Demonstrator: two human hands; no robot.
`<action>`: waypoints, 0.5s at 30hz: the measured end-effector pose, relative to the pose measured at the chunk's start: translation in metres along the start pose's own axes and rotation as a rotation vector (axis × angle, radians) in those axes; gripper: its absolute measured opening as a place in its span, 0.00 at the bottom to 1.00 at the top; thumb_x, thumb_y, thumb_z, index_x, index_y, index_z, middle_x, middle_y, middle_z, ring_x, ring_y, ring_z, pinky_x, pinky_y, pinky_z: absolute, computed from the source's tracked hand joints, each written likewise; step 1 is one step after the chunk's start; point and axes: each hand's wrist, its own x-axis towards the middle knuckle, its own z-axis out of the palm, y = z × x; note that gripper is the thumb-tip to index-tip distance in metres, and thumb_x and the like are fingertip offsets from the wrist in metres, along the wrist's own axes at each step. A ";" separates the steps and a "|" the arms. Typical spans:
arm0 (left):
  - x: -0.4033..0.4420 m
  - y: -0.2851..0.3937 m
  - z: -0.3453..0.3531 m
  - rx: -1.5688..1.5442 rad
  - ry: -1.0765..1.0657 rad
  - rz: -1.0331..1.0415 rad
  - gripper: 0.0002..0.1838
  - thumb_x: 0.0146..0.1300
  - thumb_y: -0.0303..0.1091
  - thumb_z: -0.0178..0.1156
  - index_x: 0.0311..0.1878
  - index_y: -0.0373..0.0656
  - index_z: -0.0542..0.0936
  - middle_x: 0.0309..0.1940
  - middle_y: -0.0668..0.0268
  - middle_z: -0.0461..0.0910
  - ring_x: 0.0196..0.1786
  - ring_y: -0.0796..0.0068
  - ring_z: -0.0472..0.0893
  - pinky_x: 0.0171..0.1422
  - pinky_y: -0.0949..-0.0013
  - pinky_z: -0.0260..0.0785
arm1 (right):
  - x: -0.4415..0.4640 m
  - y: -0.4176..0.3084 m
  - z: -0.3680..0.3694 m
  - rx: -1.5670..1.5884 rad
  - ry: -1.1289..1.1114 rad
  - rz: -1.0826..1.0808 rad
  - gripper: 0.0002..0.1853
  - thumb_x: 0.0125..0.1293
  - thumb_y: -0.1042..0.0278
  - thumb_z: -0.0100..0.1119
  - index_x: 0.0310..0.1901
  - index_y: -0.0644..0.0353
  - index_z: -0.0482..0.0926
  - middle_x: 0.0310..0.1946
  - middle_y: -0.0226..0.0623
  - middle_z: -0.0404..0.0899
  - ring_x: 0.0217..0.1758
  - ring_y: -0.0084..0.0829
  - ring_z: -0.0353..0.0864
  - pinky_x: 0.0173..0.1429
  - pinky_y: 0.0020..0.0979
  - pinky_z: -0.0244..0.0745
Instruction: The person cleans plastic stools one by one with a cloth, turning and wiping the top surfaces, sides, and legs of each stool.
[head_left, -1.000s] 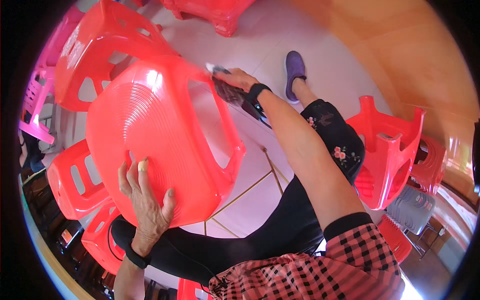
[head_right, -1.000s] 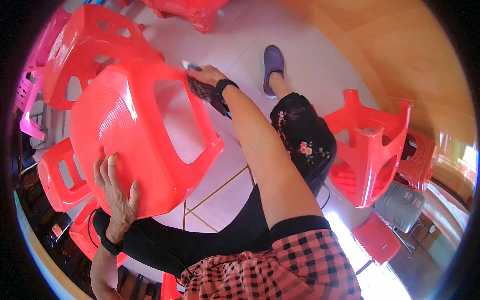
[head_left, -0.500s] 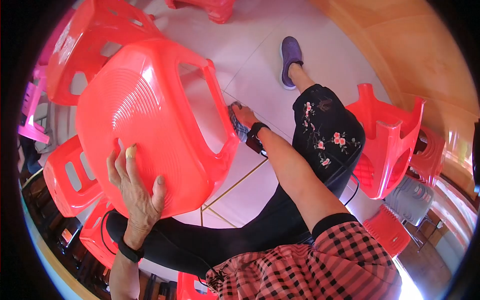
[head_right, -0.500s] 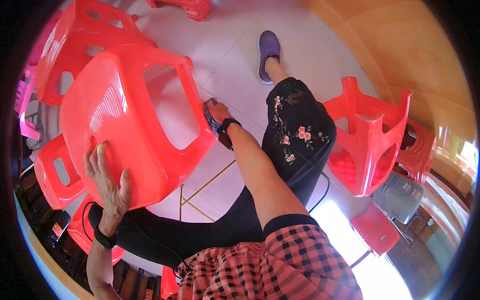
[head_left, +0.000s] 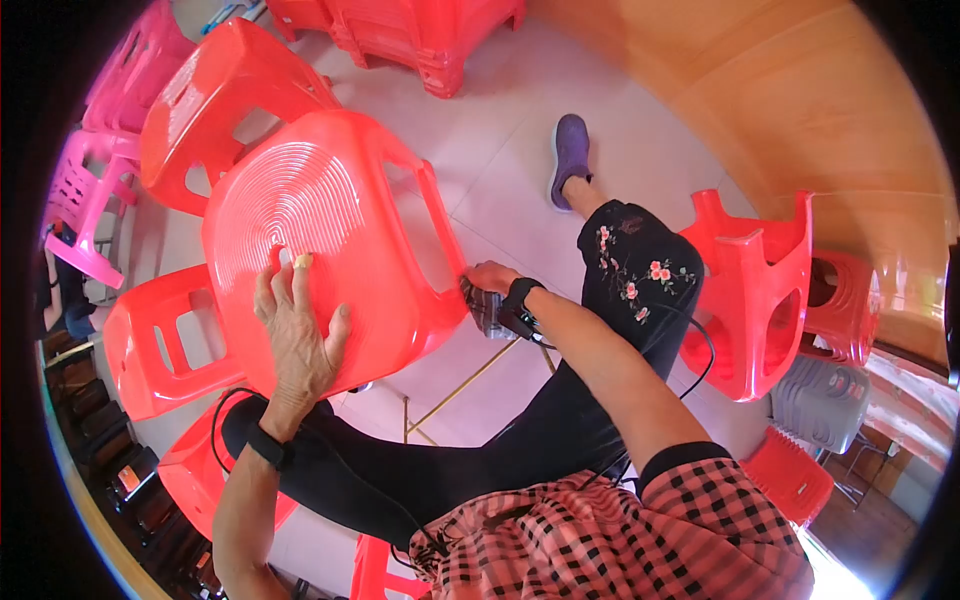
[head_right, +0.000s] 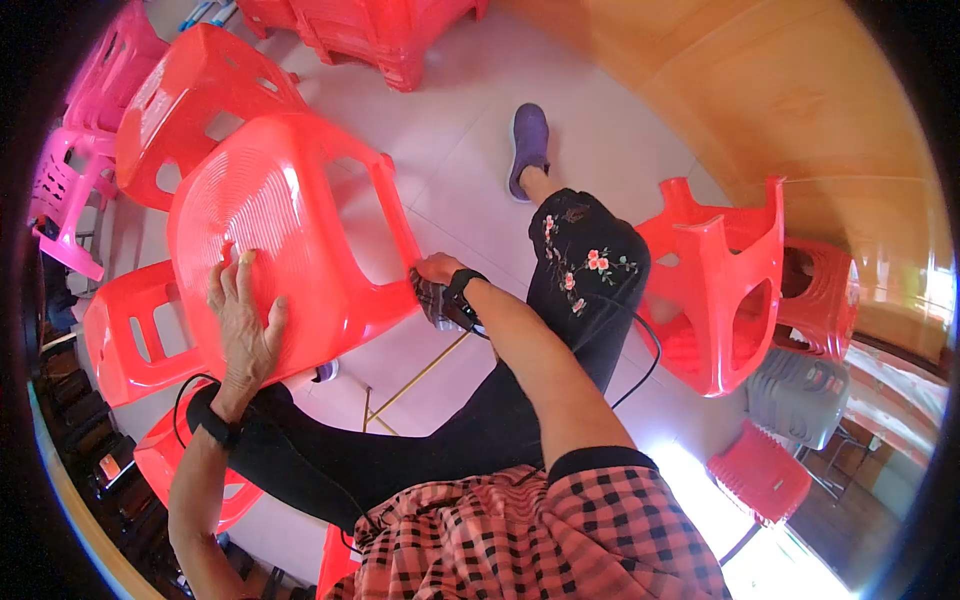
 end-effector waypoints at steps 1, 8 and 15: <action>0.000 -0.001 0.001 -0.003 0.017 0.000 0.37 0.57 0.45 0.56 0.67 0.42 0.59 0.60 0.49 0.61 0.68 0.43 0.51 0.71 0.44 0.42 | -0.015 -0.013 -0.008 -0.009 0.012 -0.008 0.30 0.64 0.45 0.43 0.50 0.66 0.78 0.48 0.52 0.79 0.52 0.43 0.79 0.53 0.39 0.72; 0.002 -0.004 0.005 -0.019 0.082 0.045 0.36 0.56 0.46 0.58 0.65 0.41 0.61 0.56 0.48 0.63 0.66 0.42 0.54 0.69 0.43 0.45 | -0.126 -0.079 -0.040 0.005 -0.128 -0.083 0.29 0.64 0.45 0.45 0.39 0.72 0.78 0.30 0.45 0.79 0.33 0.37 0.80 0.31 0.43 0.74; 0.000 -0.001 0.003 -0.004 0.089 0.045 0.35 0.55 0.45 0.59 0.64 0.39 0.62 0.54 0.47 0.63 0.64 0.40 0.56 0.67 0.42 0.48 | -0.156 -0.088 -0.047 0.020 0.052 -0.419 0.25 0.60 0.49 0.51 0.27 0.70 0.77 0.18 0.42 0.74 0.18 0.28 0.73 0.24 0.32 0.67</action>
